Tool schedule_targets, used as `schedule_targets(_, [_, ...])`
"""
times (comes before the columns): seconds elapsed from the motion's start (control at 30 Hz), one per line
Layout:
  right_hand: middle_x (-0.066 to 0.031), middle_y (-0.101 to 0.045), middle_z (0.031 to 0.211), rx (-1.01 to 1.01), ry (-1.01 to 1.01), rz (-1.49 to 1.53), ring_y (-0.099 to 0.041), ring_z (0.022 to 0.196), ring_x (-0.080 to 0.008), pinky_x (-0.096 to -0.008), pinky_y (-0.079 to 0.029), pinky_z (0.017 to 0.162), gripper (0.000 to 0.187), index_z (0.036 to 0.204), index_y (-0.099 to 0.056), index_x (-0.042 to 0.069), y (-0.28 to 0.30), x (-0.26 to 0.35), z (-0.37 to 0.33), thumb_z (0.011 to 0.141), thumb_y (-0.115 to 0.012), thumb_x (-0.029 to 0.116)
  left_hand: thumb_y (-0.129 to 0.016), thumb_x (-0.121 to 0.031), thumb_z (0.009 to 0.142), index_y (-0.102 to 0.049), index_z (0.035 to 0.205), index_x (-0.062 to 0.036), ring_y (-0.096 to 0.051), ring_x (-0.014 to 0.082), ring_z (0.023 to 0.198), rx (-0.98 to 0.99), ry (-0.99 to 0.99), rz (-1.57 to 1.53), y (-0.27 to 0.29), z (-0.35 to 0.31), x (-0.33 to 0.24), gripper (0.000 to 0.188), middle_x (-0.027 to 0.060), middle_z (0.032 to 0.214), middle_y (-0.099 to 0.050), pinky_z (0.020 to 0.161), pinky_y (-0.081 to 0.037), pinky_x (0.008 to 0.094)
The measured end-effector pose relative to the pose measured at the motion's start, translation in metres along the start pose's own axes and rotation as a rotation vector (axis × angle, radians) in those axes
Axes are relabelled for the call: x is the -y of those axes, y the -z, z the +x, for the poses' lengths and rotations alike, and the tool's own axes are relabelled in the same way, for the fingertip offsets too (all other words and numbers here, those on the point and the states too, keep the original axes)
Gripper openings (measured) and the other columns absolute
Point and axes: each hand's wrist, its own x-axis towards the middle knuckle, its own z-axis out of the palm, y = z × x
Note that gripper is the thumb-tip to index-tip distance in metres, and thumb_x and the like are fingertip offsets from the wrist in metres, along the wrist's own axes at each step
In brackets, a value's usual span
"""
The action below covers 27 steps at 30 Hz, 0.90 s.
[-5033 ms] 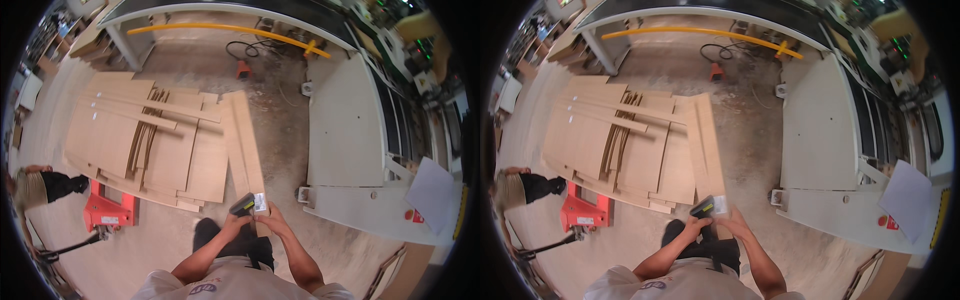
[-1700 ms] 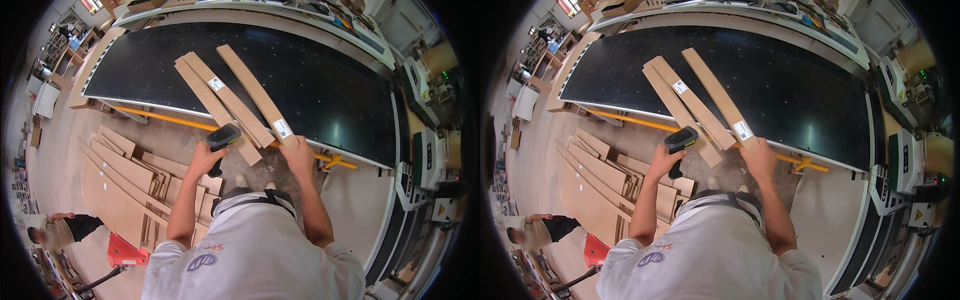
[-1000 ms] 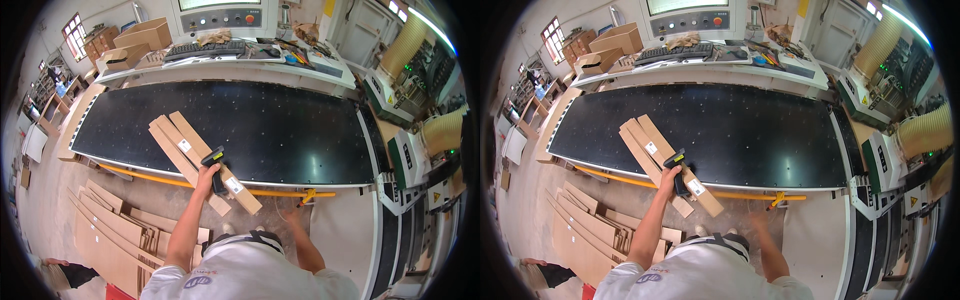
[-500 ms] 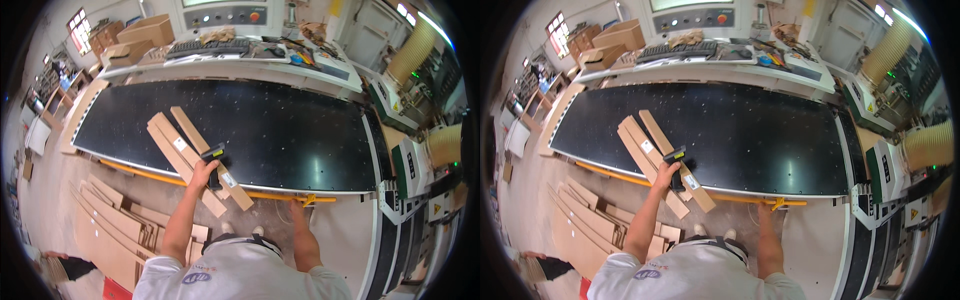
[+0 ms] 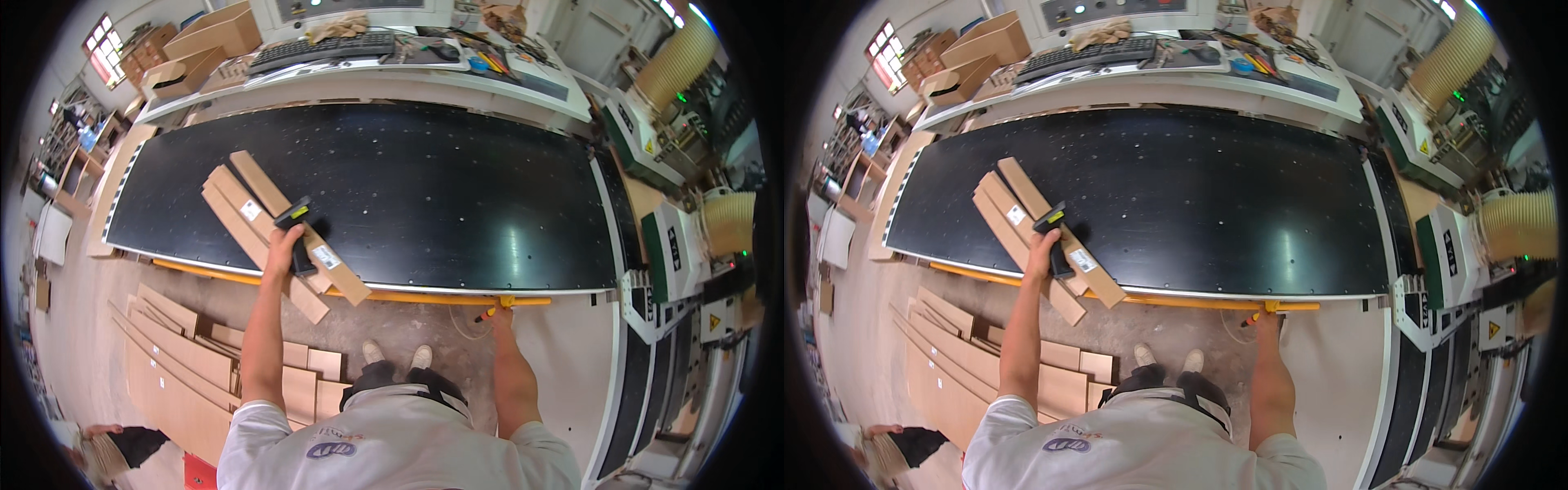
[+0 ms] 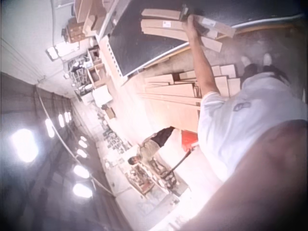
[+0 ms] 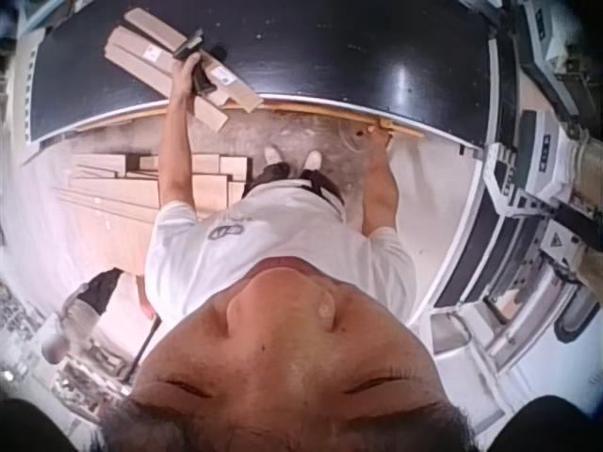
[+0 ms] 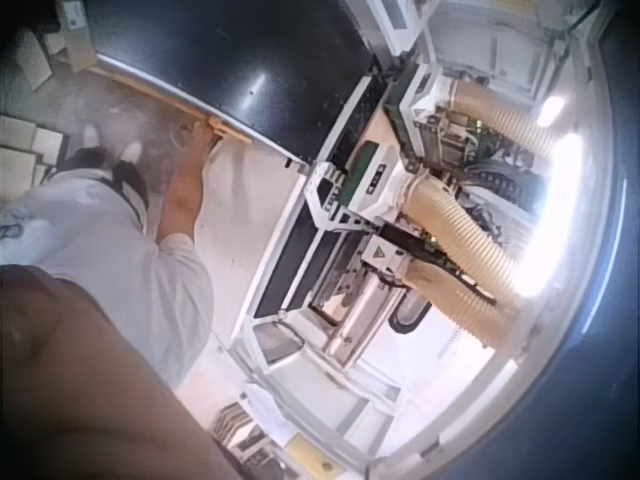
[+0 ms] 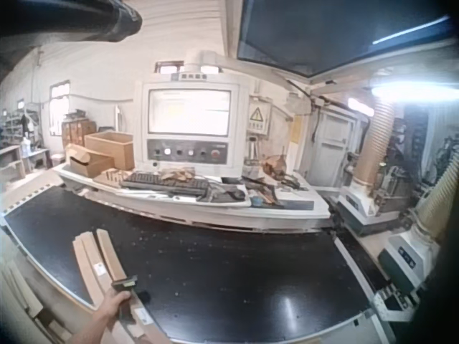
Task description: The person picks up flat wooden panels from a stack, places them on a conveyor table, and scans barcodes on the panels using a handheld barcode scanner. The person then removes the panels from the table and stacks them on the floor. This process is repeated for multiple panels.
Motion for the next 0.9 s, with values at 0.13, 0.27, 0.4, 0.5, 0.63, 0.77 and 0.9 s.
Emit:
schedule_targets(0.13, [-0.012, -0.058, 0.1, -0.244, -0.198, 0.665, -0.063, 0.078, -0.0236, -0.0382, -0.055, 0.06, 0.041, 0.121, -0.051, 0.007, 0.042, 0.052, -0.037, 0.096, -0.053, 0.039, -0.065, -0.035, 0.086, -0.066, 0.088, 0.0017, -0.051, 0.0105, 0.061, -0.016, 0.016, 0.004, 0.008, 0.006, 0.003, 0.037, 0.0015, 0.072, -0.056, 0.055, -0.041, 0.0251])
schedule_targets(0.27, [-0.0105, -0.062, 0.105, -0.435, 0.039, 0.682, -0.056, 0.065, -0.0183, -0.0283, -0.05, 0.053, 0.044, 0.127, -0.046, 0.012, 0.151, 0.091, -0.075, 0.099, -0.045, 0.045, -0.065, -0.038, 0.086, -0.066, 0.085, 0.0029, -0.052, 0.0098, 0.061, -0.044, 0.03, 0.015, 0.008, 0.006, -0.002, 0.041, 0.0012, 0.07, -0.057, 0.056, -0.041, 0.0249])
schedule_targets(0.4, [-0.0099, -0.067, 0.108, -0.216, -0.059, 0.76, -0.041, 0.044, -0.0065, -0.0177, -0.034, 0.036, 0.038, 0.118, -0.054, 0.012, 0.246, 0.135, -0.121, 0.098, -0.047, 0.043, -0.066, -0.037, 0.086, -0.065, 0.084, 0.0024, -0.056, 0.0133, 0.055, -0.084, 0.149, -0.095, -0.009, -0.004, -0.023, 0.04, 0.0045, 0.068, -0.059, 0.049, -0.047, 0.0278])
schedule_targets(0.5, [-0.0103, -0.066, 0.089, 0.145, -0.125, 0.304, -0.039, 0.038, -0.0077, -0.0201, -0.034, 0.034, 0.038, 0.114, -0.053, 0.008, 0.233, 0.171, -0.154, 0.099, -0.042, 0.042, -0.067, -0.035, 0.086, -0.064, 0.084, 0.0023, -0.058, 0.0152, 0.052, -0.09, 0.057, -0.062, -0.008, -0.014, -0.009, 0.037, 0.0057, 0.067, -0.058, 0.046, -0.049, 0.029])
schedule_targets(0.63, [-0.0119, -0.063, 0.079, 0.48, -0.076, -0.071, -0.037, 0.035, -0.0086, -0.0223, -0.034, 0.034, 0.037, 0.112, -0.051, 0.004, 0.167, 0.213, -0.203, 0.101, -0.037, 0.037, -0.066, -0.033, 0.086, -0.063, 0.088, 0.0034, -0.058, 0.0142, 0.054, -0.157, 0.049, -0.171, -0.007, -0.013, 0.006, 0.037, 0.0057, 0.07, -0.059, 0.047, -0.049, 0.0286])
schedule_targets(0.77, [-0.0087, -0.065, 0.083, 0.687, 0.011, -0.02, -0.042, 0.041, -0.0067, -0.0211, -0.038, 0.04, 0.031, 0.11, -0.052, 0.003, 0.119, 0.259, -0.243, 0.1, -0.041, 0.031, -0.065, -0.031, 0.087, -0.064, 0.089, 0.0043, -0.058, 0.0132, 0.059, -0.142, 0.024, -0.164, -0.011, -0.018, -0.003, 0.035, 0.0069, 0.074, -0.061, 0.051, -0.049, 0.0275])
schedule_targets(0.9, [-0.0059, -0.063, 0.078, 0.898, 0.087, -0.101, -0.043, 0.044, -0.0047, -0.0203, -0.038, 0.045, 0.033, 0.113, -0.052, 0.0, 0.099, 0.282, -0.26, 0.1, -0.04, 0.028, -0.065, -0.03, 0.087, -0.065, 0.088, 0.0037, -0.058, 0.013, 0.062, -0.122, 0.035, -0.2, -0.013, -0.02, -0.006, 0.034, 0.0067, 0.076, -0.062, 0.055, -0.048, 0.0269])
